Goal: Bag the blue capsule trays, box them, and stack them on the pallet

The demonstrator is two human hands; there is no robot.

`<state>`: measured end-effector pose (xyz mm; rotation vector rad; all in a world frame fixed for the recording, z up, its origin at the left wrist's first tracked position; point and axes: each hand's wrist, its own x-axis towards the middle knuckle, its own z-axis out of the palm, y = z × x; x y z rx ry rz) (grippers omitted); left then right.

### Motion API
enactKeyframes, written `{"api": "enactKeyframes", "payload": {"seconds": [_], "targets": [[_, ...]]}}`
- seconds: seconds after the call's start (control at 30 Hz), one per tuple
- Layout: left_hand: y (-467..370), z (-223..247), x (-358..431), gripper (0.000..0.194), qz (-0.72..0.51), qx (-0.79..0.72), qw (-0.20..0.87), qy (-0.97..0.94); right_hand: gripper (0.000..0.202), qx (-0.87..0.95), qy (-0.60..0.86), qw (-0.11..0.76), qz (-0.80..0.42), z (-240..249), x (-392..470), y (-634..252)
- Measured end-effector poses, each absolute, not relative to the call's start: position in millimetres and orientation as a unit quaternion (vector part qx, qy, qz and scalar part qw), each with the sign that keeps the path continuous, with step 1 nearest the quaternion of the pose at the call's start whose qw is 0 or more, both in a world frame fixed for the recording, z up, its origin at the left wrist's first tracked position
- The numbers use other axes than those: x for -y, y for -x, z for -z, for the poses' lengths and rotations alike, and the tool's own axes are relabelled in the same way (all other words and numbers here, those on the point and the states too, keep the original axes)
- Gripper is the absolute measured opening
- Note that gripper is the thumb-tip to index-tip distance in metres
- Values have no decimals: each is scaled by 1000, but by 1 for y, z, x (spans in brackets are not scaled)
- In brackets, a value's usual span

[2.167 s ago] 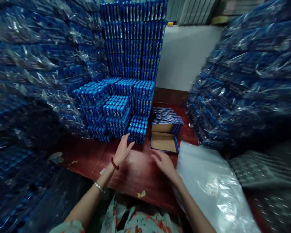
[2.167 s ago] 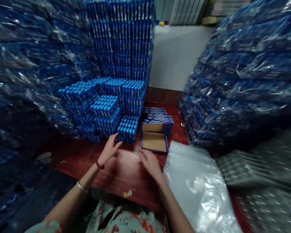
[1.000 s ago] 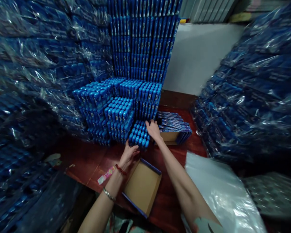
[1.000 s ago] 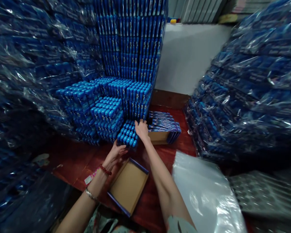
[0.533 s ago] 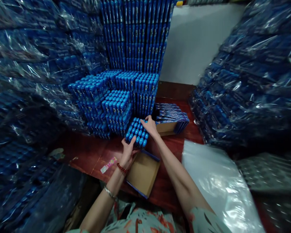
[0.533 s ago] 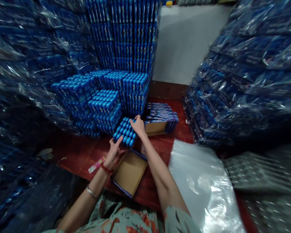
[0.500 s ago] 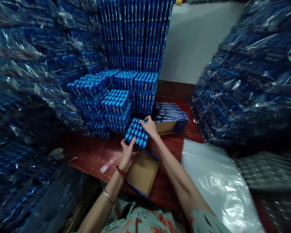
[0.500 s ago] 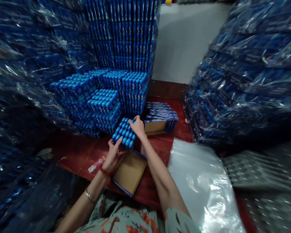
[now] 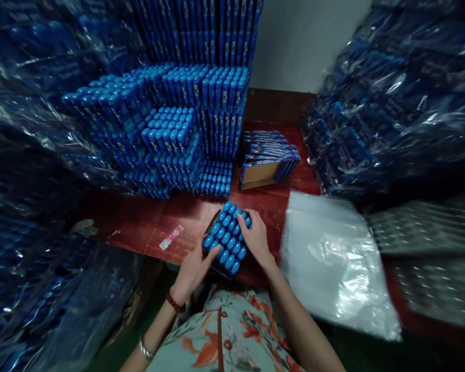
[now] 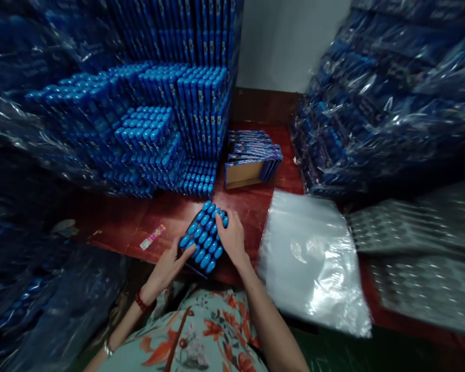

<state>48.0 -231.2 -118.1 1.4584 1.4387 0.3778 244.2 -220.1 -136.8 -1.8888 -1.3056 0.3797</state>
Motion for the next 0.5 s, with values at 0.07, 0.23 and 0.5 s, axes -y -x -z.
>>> {"api": "enactKeyframes", "payload": {"seconds": [0.07, 0.23, 0.5], "targets": [[-40, 115, 224, 51, -115, -617, 437, -644, 36, 540, 742, 364, -158, 135, 223, -240], [-31, 119, 214, 66, -170, -569, 312, -741, 41, 600, 747, 242, -151, 136, 234, -224], [-49, 148, 215, 81, -196, -416, 426, -779, 45, 626, 744, 143, -182, 139, 223, -224]]}}
